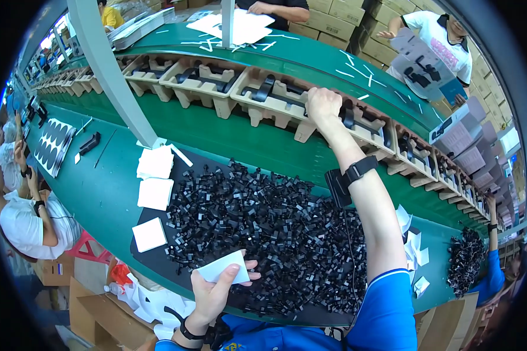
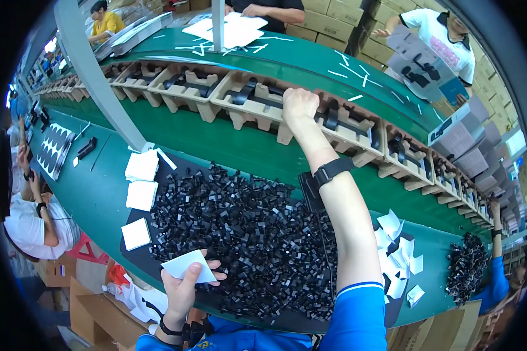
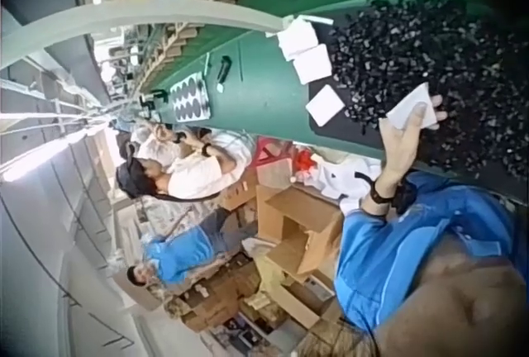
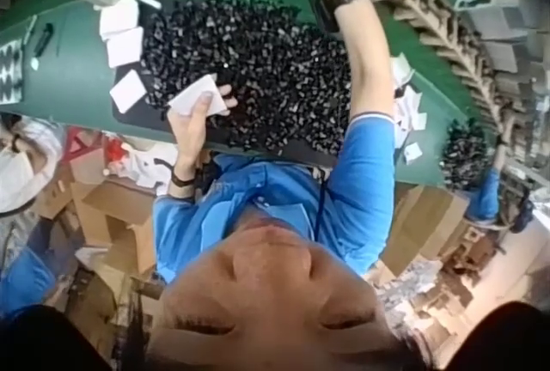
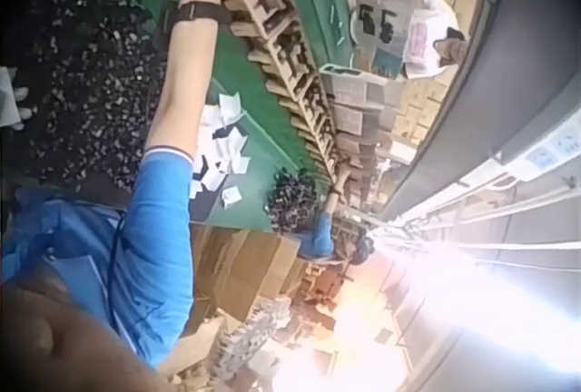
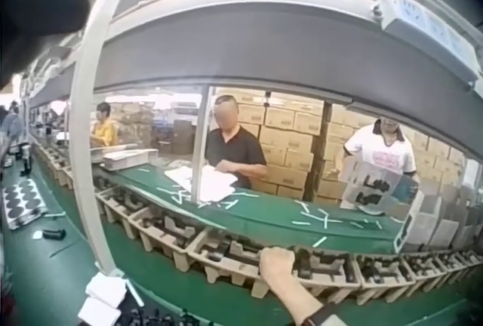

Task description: The person picks up a small black component and wraps it in a white paper square by hand, repeating this process for several items. After wrapping a batch, the person gathers the wrapped components and places them into a cardboard box.

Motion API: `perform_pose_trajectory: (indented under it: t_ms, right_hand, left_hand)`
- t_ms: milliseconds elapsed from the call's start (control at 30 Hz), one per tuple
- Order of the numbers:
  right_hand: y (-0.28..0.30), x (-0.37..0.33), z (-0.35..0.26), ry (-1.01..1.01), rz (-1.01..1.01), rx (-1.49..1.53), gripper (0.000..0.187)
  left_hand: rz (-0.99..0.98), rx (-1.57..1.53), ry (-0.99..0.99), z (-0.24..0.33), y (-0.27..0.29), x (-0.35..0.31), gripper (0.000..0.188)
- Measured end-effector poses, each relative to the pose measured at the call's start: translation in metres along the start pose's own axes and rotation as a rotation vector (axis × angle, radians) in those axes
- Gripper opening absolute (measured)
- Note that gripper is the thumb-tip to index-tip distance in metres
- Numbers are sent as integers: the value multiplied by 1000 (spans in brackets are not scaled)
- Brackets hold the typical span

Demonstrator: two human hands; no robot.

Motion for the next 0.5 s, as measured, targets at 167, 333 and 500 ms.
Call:
perform_pose_trajectory:
  t_ms: [167,333,500]
  right_hand:
    - [-11,0,13,-51,-20,-78,15]
    - [69,-55,-9,224,163,30,43]
    - [160,-244,-80,852,-258,707,73]
  left_hand:
    - [-104,40,-4,1,-6,7,39]
    - [-145,-75,85,0,-4,0,42]
    - [-273,-293,199,-32,-27,1,41]
Point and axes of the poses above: each hand's wrist, its own x-axis towards the middle knuckle, its own y-axis out of the back of the hand, z = x × y, the point moved 6 cm from there along x, towards the middle knuckle, and after that the axes turned 1 degree about y, right-handed, at the moved point
